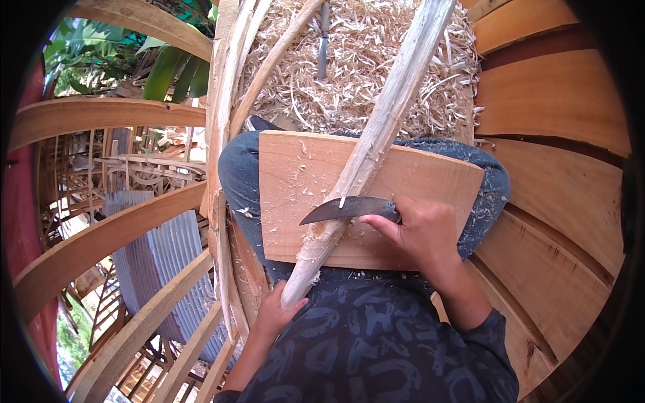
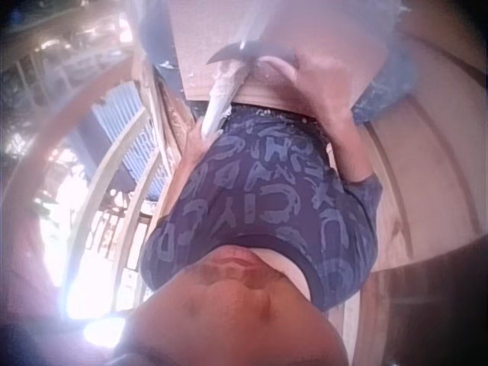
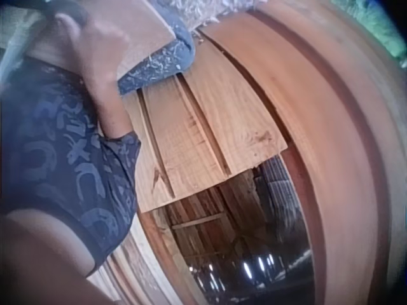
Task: The person sits cross-legged and uses a curved knife to shave the bark off a long wooden stick. They hold the stick against a small wooden board on their lap and repeatedly scrape the blade along the wood, producing thin shavings that accumulate on the floor.
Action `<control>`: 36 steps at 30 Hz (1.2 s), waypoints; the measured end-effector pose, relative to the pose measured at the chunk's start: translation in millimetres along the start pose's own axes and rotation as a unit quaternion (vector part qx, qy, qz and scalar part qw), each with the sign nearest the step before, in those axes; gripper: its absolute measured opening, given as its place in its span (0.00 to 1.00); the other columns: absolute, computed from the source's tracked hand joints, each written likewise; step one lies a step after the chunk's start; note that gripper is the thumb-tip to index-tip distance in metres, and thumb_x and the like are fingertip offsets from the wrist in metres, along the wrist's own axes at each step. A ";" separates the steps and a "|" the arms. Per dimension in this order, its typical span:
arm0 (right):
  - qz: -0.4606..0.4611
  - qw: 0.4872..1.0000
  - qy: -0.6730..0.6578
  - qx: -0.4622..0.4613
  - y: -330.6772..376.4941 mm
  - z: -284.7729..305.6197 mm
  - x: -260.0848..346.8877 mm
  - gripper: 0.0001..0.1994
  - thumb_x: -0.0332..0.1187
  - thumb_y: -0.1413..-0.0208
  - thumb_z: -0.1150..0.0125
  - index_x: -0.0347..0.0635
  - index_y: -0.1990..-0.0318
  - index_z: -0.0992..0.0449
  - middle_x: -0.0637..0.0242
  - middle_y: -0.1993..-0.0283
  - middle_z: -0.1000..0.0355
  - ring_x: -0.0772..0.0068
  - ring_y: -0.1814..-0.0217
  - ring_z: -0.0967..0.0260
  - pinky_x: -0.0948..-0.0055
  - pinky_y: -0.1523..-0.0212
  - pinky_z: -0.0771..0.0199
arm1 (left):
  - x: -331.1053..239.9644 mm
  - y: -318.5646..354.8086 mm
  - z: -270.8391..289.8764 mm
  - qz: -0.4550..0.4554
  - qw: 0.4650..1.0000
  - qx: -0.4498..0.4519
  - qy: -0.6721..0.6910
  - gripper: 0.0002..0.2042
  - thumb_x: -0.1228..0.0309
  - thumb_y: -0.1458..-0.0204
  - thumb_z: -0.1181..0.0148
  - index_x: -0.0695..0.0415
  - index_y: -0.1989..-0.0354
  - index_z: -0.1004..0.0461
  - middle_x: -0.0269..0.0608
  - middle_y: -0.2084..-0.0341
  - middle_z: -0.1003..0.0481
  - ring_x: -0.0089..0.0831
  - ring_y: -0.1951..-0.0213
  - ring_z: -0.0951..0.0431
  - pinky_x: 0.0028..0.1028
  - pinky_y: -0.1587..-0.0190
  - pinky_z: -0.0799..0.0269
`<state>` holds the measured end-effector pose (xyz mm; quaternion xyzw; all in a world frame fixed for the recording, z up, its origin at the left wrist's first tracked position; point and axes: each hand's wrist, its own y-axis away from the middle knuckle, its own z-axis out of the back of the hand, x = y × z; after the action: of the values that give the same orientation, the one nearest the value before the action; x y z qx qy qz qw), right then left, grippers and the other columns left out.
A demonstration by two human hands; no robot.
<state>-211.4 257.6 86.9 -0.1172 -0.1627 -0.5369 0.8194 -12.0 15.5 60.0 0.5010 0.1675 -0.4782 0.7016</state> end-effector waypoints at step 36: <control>-0.026 0.999 0.024 -0.036 -17.2 2.0 -11.2 0.28 0.61 0.58 0.42 0.43 0.87 0.32 0.64 0.90 0.38 0.63 0.88 0.36 0.69 0.86 0.40 | -3.7 -2.5 -0.8 -0.009 1.000 -0.005 -0.002 0.18 0.63 0.57 0.34 0.63 0.67 0.33 0.53 0.78 0.27 0.48 0.72 0.23 0.33 0.71 0.31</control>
<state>-231.7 261.0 84.7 -0.1294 -0.1261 -0.5662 0.8042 -15.7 18.0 60.9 0.4947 0.1728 -0.4848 0.7003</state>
